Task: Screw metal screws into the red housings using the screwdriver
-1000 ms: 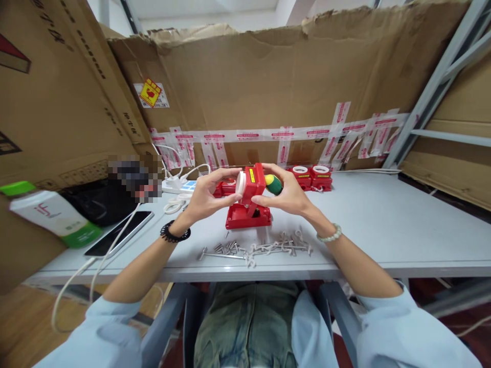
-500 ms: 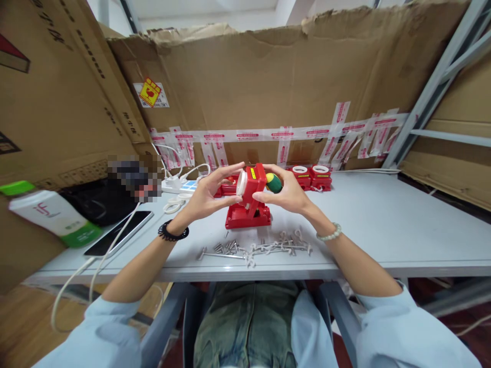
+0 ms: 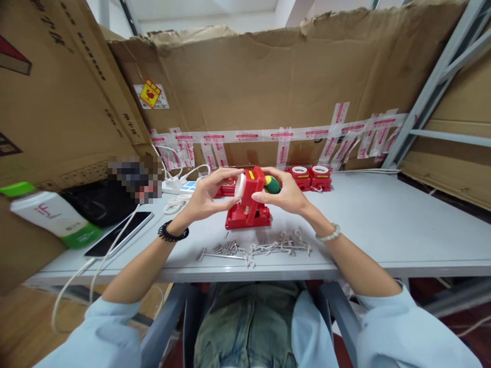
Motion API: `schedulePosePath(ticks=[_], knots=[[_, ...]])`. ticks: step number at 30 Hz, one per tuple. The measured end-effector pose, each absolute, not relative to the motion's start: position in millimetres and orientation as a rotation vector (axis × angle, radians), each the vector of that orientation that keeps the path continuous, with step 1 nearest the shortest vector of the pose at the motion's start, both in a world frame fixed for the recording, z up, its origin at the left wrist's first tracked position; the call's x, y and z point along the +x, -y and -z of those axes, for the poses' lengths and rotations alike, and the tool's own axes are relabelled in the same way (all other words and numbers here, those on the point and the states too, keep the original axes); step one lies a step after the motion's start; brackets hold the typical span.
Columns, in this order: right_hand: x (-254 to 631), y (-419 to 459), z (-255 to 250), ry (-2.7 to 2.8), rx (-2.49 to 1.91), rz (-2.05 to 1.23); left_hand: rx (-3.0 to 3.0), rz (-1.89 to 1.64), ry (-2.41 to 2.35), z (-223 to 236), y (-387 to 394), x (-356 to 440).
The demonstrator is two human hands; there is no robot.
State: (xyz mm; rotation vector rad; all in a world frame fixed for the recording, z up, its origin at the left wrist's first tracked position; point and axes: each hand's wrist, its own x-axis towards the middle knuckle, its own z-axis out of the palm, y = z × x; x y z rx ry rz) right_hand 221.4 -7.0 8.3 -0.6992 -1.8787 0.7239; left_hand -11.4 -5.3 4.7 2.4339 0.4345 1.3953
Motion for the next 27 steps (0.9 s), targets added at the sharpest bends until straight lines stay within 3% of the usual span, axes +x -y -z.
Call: schedulePosePath(ticks=[27], knots=[[219.0, 8.7, -5.9, 1.867, -0.667, -0.645, 2.316, -1.440, -0.556, -2.4, 7.6, -9.2]])
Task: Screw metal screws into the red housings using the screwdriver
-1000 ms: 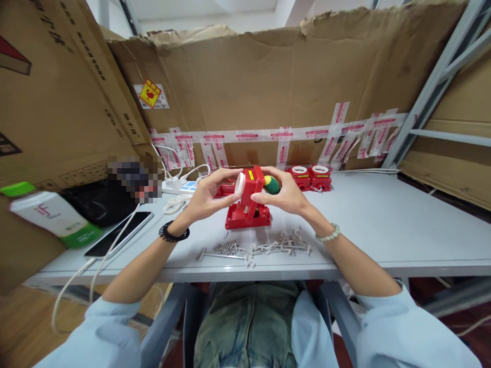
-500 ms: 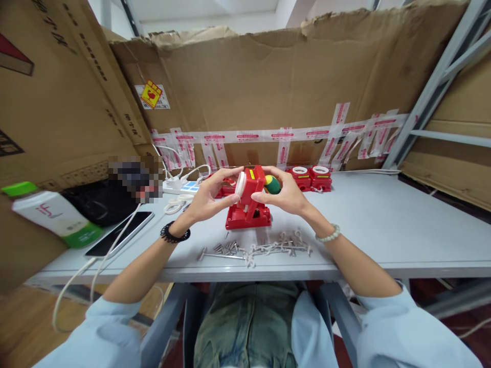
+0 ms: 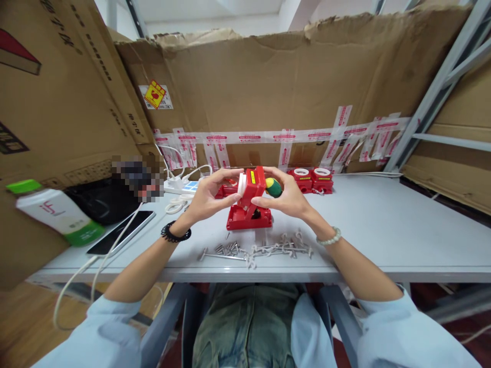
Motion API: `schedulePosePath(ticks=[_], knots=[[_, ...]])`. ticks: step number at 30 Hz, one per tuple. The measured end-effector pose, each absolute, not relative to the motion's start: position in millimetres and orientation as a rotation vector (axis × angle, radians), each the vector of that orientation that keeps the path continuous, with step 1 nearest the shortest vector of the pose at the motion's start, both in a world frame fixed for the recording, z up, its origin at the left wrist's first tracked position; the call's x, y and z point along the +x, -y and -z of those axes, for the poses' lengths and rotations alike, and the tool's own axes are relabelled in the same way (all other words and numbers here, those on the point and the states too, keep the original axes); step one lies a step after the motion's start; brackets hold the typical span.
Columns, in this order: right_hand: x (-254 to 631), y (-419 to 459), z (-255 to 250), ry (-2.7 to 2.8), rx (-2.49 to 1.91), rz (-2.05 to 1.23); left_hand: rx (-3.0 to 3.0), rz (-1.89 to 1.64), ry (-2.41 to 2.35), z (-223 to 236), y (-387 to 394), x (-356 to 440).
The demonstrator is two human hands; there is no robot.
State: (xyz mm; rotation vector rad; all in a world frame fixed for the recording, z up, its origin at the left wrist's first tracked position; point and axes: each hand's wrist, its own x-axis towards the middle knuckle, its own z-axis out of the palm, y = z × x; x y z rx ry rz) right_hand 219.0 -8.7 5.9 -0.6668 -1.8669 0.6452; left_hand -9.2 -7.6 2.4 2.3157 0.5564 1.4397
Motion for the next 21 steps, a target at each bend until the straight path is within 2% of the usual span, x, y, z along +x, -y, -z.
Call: schedulePosePath(ticks=[21], knots=[[217.0, 12.4, -6.3, 1.875, -0.593, -0.557, 2.373, -1.526, -0.593, -6.5, 10.5, -8.8]])
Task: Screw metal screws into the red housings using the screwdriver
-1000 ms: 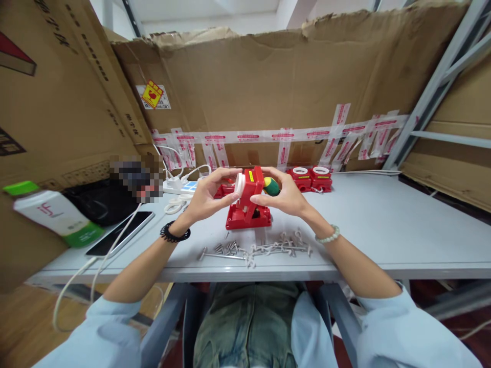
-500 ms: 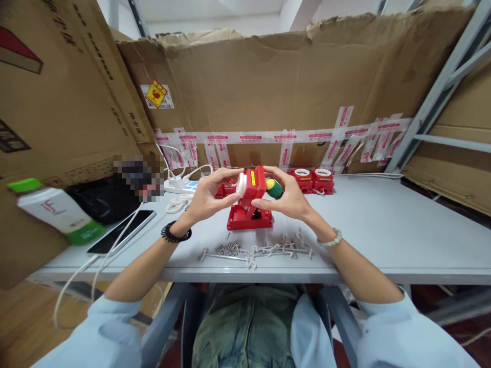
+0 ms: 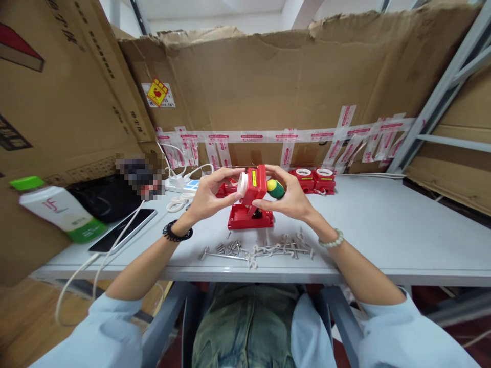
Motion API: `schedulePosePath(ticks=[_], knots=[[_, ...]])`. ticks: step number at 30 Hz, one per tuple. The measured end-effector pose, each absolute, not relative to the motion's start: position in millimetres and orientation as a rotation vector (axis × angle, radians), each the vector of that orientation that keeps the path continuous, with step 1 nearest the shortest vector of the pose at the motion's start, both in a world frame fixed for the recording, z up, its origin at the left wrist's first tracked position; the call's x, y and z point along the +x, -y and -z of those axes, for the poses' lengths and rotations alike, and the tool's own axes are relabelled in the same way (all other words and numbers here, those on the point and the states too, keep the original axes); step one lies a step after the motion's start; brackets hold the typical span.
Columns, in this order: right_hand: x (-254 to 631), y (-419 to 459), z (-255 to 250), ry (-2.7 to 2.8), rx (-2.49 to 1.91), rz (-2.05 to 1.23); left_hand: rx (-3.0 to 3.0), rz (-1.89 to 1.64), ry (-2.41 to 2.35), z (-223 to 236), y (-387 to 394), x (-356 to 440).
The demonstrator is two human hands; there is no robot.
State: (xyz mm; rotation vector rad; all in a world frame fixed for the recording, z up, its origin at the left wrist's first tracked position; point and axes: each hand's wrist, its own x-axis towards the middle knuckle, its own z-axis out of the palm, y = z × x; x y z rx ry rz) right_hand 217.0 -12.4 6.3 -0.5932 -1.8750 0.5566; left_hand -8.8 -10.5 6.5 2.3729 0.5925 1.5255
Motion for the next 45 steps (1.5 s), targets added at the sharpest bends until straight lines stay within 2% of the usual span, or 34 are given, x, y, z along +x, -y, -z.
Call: schedulePosePath(ticks=[45], knots=[[217.0, 10.5, -2.2, 1.876, -0.549, -0.495, 2.392, -1.587, -0.490, -5.5, 8.5, -8.0]])
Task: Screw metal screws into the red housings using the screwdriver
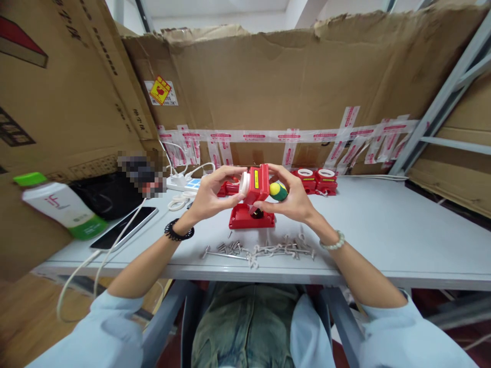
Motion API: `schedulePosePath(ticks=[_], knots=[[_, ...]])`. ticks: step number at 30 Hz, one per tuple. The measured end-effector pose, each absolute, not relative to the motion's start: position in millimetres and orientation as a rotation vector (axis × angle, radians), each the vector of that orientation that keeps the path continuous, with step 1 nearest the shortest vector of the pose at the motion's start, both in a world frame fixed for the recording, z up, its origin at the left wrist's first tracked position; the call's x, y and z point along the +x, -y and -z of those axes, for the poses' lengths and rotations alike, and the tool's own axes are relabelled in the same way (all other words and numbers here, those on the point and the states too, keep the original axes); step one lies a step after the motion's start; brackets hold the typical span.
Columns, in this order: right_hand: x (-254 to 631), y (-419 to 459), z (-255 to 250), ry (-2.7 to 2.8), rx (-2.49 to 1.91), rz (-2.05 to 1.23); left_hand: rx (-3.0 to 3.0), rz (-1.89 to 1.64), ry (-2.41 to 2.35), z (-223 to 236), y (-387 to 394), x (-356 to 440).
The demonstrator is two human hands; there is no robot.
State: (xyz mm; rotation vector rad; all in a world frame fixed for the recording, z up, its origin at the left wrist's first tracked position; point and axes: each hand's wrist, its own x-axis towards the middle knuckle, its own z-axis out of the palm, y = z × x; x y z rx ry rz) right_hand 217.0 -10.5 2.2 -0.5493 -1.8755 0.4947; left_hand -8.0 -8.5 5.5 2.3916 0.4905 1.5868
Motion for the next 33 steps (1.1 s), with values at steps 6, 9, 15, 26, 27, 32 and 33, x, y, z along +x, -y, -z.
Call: schedulePosePath(ticks=[6, 9, 15, 26, 27, 32, 33], knots=[[217.0, 9.4, -3.0, 1.859, -0.544, -0.512, 2.398, -1.446, -0.350, -7.1, 9.3, -10.1], [215.3, 10.5, -3.4, 1.830, -0.572, -0.494, 2.315, -1.419, -0.359, -4.0, 9.4, -8.1], [213.8, 11.2, -2.7, 1.839, -0.569, -0.536, 2.286, -1.443, -0.605, -0.4, 7.0, -7.7], [213.4, 8.8, -0.9, 1.836, -0.598, -0.491, 2.236, -1.466, -0.656, -0.1, 6.6, -7.9], [213.7, 8.5, -0.9, 1.839, -0.599, -0.485, 2.256, -1.442, -0.635, -0.3, 7.0, -8.2], [214.5, 7.9, -0.4, 1.829, -0.577, -0.496, 2.295, -1.405, -0.540, 0.2, 7.7, -9.0], [214.4, 7.8, 0.1, 1.839, -0.577, -0.495, 2.270, -1.424, -0.592, 0.5, 7.3, -9.0]])
